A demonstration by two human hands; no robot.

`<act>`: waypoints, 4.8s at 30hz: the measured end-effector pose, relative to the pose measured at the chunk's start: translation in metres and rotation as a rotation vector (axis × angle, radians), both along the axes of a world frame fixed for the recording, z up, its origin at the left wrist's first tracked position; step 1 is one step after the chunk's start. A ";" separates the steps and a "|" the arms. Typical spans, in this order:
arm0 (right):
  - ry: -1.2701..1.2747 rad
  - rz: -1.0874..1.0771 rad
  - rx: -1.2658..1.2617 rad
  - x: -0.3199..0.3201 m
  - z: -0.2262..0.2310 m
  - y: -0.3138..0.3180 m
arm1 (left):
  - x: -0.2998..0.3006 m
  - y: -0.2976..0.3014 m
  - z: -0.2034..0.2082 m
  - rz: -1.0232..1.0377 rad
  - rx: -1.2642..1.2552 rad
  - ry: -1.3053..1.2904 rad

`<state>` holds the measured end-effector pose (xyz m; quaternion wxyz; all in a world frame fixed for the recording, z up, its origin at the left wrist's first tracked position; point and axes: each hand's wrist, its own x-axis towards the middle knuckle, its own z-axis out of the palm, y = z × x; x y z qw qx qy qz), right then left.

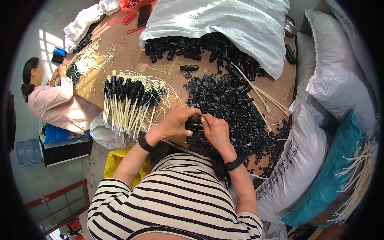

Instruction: The person assembles components by hand, picking up a white cord and a black plastic piece, threading the cord through the piece, and placing the assembled unit onto a pile. This process is repeated with additional cords and plastic pieces throughout the video.

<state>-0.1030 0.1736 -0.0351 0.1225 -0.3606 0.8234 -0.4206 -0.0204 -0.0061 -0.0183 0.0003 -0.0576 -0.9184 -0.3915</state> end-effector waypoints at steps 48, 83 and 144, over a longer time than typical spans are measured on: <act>0.345 -0.283 -0.152 0.000 0.010 -0.003 | -0.024 0.049 0.011 0.557 0.668 0.077; -0.351 -0.029 -0.002 -0.010 0.037 0.003 | -0.002 0.027 0.024 0.173 -0.382 0.236; -0.152 -0.008 -0.269 -0.045 0.056 0.022 | -0.017 0.013 0.018 0.361 -0.190 0.375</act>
